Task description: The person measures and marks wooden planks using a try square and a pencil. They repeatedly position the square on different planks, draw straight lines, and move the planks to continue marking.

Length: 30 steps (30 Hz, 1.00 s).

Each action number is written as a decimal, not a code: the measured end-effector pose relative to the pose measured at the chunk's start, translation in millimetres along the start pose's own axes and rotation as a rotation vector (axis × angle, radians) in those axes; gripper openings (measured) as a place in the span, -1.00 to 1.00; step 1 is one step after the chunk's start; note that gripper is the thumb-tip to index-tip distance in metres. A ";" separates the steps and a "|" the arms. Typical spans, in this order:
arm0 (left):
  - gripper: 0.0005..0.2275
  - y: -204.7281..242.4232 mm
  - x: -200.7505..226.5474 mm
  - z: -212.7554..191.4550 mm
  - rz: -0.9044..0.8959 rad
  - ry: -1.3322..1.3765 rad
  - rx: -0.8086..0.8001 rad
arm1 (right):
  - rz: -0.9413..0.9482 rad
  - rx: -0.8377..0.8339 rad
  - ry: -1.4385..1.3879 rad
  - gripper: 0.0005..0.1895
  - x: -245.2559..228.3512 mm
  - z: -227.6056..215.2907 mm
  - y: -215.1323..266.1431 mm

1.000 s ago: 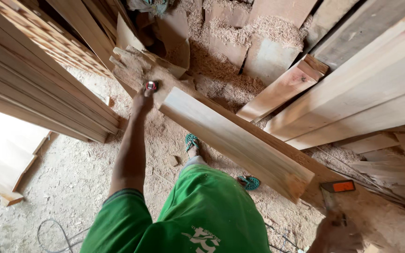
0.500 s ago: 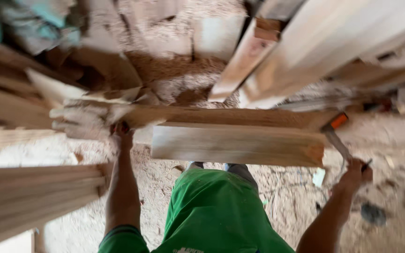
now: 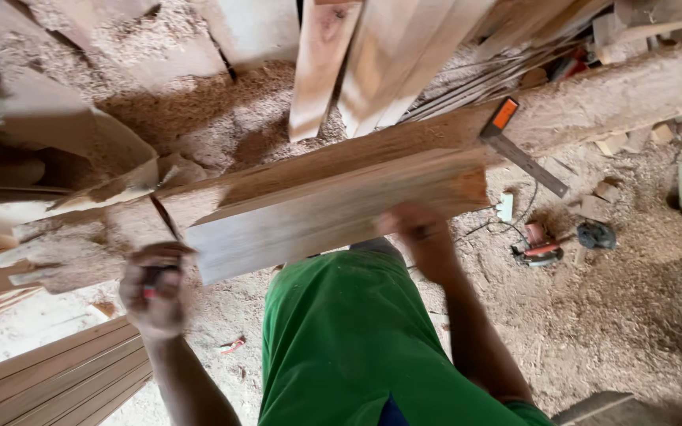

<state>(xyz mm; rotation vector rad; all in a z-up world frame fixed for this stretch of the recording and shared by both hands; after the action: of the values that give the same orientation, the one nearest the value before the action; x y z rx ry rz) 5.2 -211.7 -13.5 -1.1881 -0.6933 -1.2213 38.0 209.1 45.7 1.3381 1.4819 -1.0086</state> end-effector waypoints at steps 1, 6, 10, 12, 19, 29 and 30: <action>-0.81 -2.5 9.4 27.0 -0.115 -0.087 -0.121 | -0.081 -0.168 -0.049 -0.96 -11.7 28.4 -4.3; -0.27 -2.3 20.2 152.7 -0.461 -0.525 -0.525 | 0.245 -0.562 -0.032 -0.71 -57.4 48.8 -13.7; -0.29 -5.0 21.5 203.7 -0.385 -0.464 -0.425 | 0.449 -0.568 -0.145 -0.58 -56.7 15.1 -13.9; -0.29 -5.6 20.7 219.1 -0.295 -0.496 -0.420 | 0.431 -0.585 -0.224 -0.61 -44.7 1.7 -9.5; -0.57 -16.1 19.0 199.1 -0.221 -1.111 -0.456 | 0.416 -0.513 -0.373 -0.81 17.9 -77.2 1.8; -0.52 -5.7 43.3 91.9 -0.352 -1.818 -0.369 | 0.178 -0.150 0.432 -0.91 38.2 -194.0 -23.6; -0.52 -1.9 38.6 88.4 -0.353 -1.858 -0.375 | 0.178 -0.146 0.455 -0.91 41.3 -188.8 -26.0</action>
<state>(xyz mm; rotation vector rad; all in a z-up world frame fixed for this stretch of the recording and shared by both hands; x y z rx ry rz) 29.5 -141.4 47.9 -2.4810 -2.0941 -0.1090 -5.5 398.6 61.1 1.6292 1.6901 -0.4888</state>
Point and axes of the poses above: each hand's wrist, its own y-axis away from the middle knuckle, its own z-axis out of the palm, x = y × z, the point moved 1 cm from there along -y, towards the middle knuckle, and after that the axes turned 4 degrees about -x, right-handed, at the moved point
